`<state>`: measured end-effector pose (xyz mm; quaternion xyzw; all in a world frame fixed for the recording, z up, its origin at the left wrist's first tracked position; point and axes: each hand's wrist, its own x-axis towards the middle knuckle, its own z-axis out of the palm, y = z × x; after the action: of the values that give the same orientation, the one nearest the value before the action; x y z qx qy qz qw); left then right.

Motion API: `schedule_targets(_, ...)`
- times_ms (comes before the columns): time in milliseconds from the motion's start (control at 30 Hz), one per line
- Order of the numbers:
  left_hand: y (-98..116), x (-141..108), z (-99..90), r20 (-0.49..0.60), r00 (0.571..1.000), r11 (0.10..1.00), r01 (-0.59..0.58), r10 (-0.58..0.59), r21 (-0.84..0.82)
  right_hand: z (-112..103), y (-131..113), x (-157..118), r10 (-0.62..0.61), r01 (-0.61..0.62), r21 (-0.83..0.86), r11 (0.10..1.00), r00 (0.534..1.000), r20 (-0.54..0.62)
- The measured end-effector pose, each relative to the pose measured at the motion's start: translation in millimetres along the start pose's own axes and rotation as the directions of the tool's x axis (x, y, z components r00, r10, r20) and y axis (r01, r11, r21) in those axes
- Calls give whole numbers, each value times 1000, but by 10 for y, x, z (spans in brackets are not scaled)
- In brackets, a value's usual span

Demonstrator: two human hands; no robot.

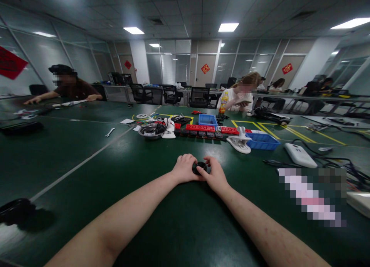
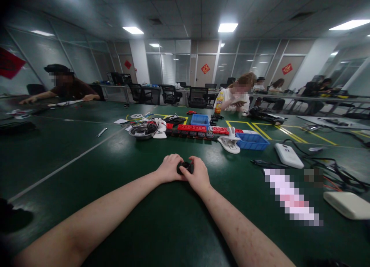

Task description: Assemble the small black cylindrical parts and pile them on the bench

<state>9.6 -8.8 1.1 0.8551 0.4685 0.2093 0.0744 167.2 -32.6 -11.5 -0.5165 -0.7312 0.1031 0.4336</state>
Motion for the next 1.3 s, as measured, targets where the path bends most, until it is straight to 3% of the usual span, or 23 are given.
schedule_targets(300, 0, 17, 19, 45, 999, 999, -22, 20, 45, -68, -87, 24, -35, 35, 3, 999, 998, 50)
schedule_targets(933, -113, 55, -64, 191, 970, 982, -124, 151, -145, -94, 46, 57, -123, 68, 279, 958, 976, 182)
schedule_targets(1300, -106, 54, -37, 188, 969, 983, -142, 163, -119, -50, -17, 7, -62, 38, 193, 980, 991, 119)
